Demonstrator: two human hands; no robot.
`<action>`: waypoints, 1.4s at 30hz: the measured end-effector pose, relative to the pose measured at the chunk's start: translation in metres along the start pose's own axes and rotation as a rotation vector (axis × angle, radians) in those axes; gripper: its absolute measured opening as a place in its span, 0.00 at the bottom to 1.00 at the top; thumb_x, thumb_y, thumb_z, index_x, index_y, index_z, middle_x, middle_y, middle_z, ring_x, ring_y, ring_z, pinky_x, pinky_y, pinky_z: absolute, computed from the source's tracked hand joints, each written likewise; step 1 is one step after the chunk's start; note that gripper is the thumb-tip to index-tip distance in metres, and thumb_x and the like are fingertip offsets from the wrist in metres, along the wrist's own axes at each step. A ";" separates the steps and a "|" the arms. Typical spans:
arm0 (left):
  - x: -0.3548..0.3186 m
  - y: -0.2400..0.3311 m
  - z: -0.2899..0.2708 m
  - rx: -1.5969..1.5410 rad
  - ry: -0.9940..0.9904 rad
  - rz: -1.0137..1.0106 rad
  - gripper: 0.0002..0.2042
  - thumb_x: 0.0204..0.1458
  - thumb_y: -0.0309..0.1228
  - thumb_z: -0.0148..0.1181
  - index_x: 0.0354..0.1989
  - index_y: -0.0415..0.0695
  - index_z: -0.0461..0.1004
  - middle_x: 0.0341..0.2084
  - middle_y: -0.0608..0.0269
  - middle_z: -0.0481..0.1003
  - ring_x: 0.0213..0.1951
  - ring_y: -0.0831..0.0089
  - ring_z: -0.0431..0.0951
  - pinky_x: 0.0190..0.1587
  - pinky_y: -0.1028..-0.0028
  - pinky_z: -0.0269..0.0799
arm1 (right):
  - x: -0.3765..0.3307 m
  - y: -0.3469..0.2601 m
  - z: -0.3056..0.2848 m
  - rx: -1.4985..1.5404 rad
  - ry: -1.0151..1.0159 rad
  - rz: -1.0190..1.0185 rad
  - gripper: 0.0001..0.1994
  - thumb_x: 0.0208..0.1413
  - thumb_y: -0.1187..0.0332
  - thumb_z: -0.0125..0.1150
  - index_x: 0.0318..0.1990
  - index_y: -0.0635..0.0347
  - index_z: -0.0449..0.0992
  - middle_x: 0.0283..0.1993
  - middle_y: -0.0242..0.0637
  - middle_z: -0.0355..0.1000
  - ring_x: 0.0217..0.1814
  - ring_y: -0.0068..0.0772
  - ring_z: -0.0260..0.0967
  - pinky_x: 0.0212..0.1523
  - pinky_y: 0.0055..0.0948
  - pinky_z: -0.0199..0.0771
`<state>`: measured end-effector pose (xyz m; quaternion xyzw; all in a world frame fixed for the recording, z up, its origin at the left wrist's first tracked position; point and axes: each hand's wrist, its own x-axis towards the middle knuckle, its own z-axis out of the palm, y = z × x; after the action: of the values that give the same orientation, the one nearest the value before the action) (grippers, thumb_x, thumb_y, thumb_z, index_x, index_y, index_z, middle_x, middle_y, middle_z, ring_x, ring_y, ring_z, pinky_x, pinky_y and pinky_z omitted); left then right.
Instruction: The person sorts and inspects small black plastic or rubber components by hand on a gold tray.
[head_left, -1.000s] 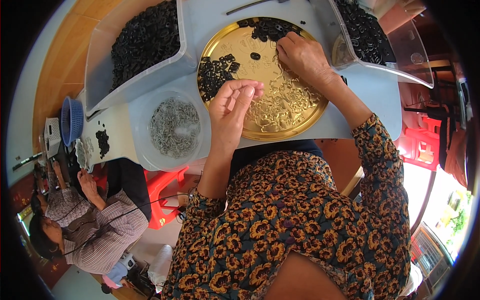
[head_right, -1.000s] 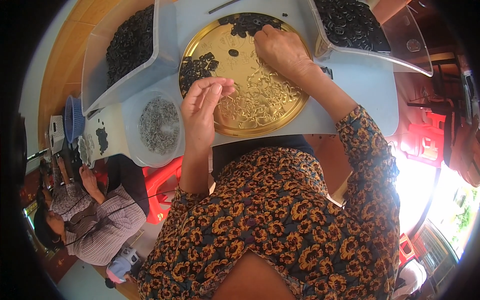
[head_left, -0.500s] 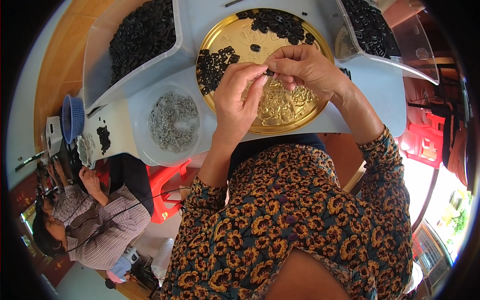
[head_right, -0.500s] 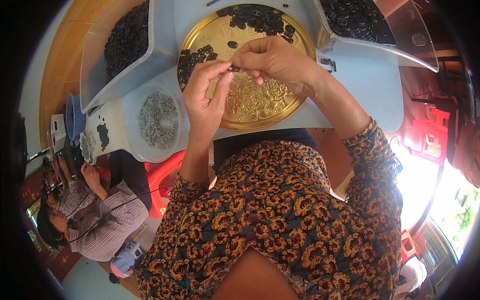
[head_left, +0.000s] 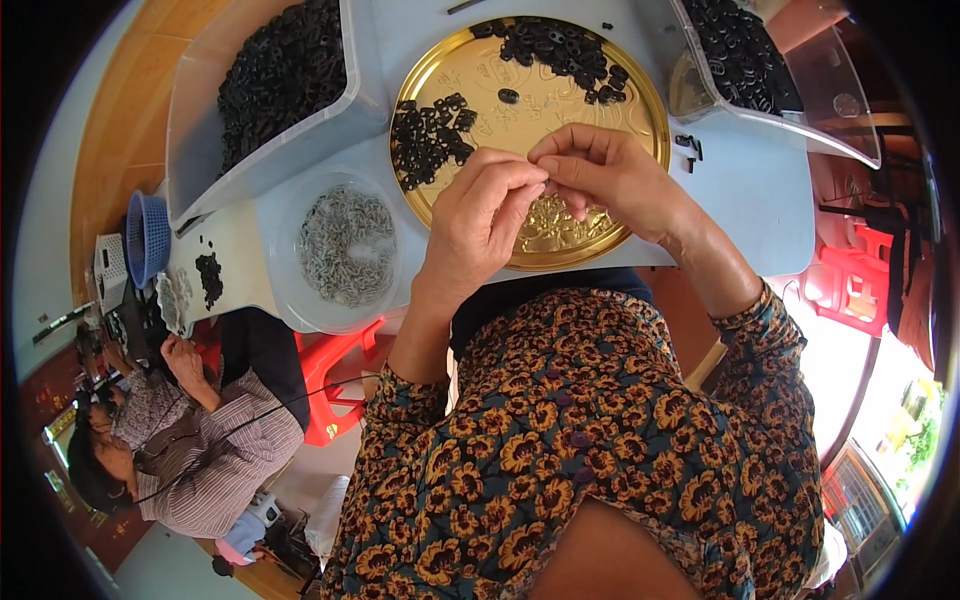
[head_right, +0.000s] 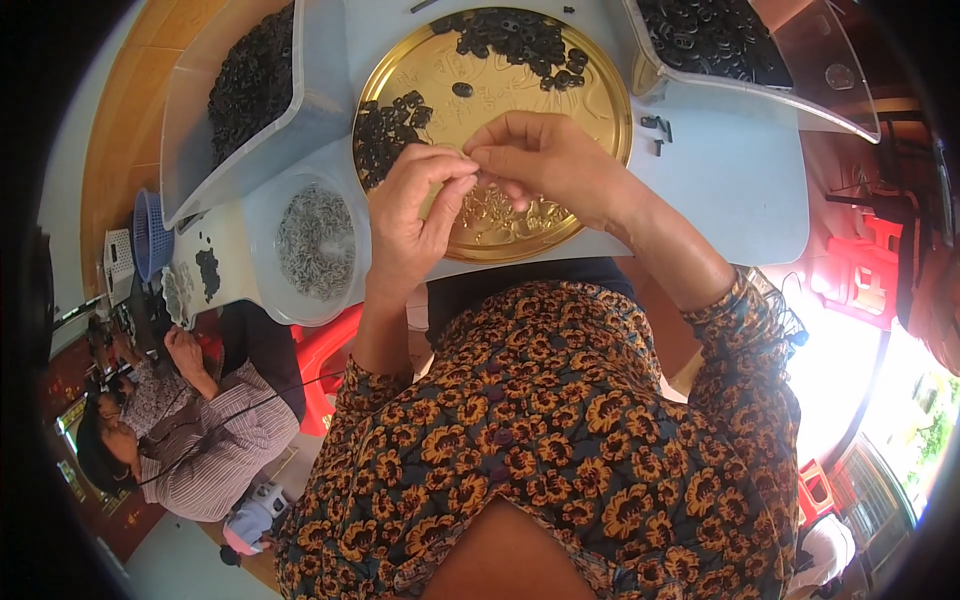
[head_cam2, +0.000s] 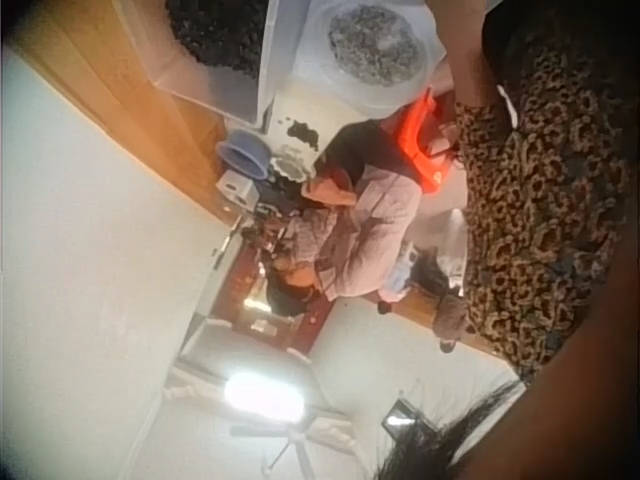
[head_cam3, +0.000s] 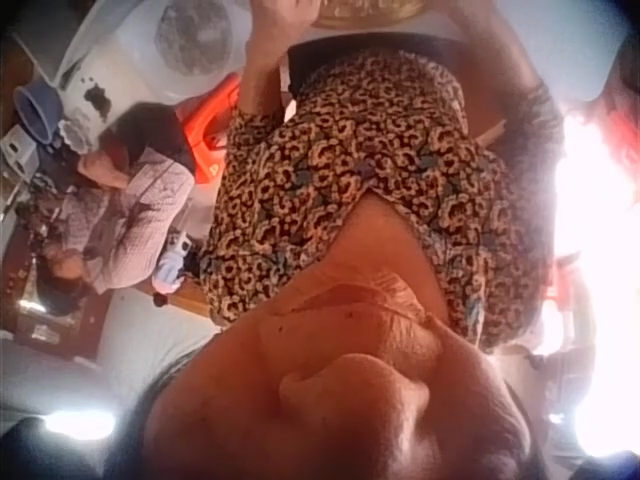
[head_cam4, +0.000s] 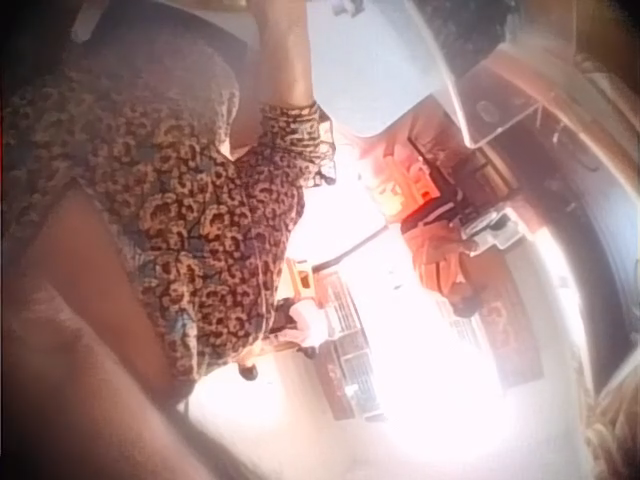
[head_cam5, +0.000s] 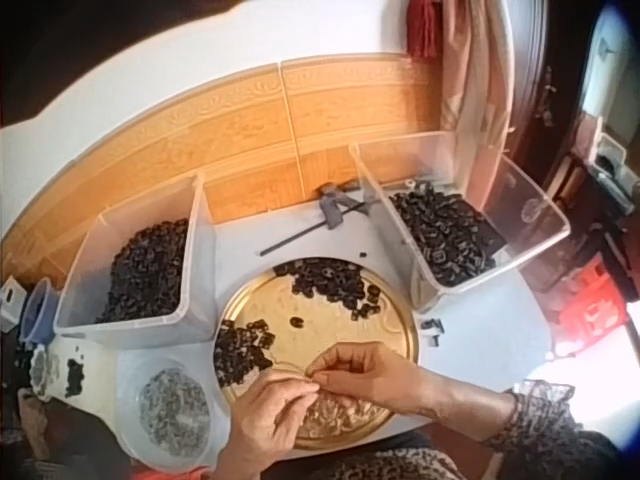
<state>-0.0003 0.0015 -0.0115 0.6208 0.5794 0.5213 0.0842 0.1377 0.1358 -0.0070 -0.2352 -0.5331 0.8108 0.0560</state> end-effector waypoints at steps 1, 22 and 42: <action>-0.003 0.000 0.000 -0.008 -0.028 -0.041 0.08 0.49 0.17 0.62 0.37 0.38 0.74 0.31 0.58 0.73 0.30 0.70 0.77 0.30 0.76 0.73 | 0.001 0.004 -0.004 -0.003 -0.002 -0.001 0.12 0.59 0.67 0.60 0.44 0.68 0.74 0.27 0.30 0.70 0.26 0.20 0.67 0.28 0.20 0.70; -0.033 -0.004 -0.008 -0.534 0.148 -0.502 0.06 0.56 0.17 0.55 0.41 0.34 0.73 0.35 0.61 0.72 0.33 0.79 0.75 0.37 0.81 0.73 | 0.067 -0.013 -0.052 -1.657 0.174 -0.672 0.05 0.48 0.69 0.61 0.32 0.58 0.76 0.35 0.37 0.72 0.33 0.44 0.74 0.35 0.37 0.74; -0.016 -0.006 -0.008 -0.595 0.227 -0.613 0.07 0.58 0.23 0.56 0.42 0.34 0.71 0.35 0.56 0.77 0.34 0.75 0.78 0.40 0.77 0.76 | 0.052 -0.025 -0.033 -0.831 -0.073 -0.314 0.10 0.52 0.67 0.58 0.34 0.68 0.74 0.28 0.40 0.74 0.29 0.28 0.71 0.36 0.29 0.72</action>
<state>-0.0071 -0.0132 -0.0211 0.3079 0.5668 0.6813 0.3459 0.1023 0.1914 -0.0124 -0.1251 -0.8446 0.5171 0.0603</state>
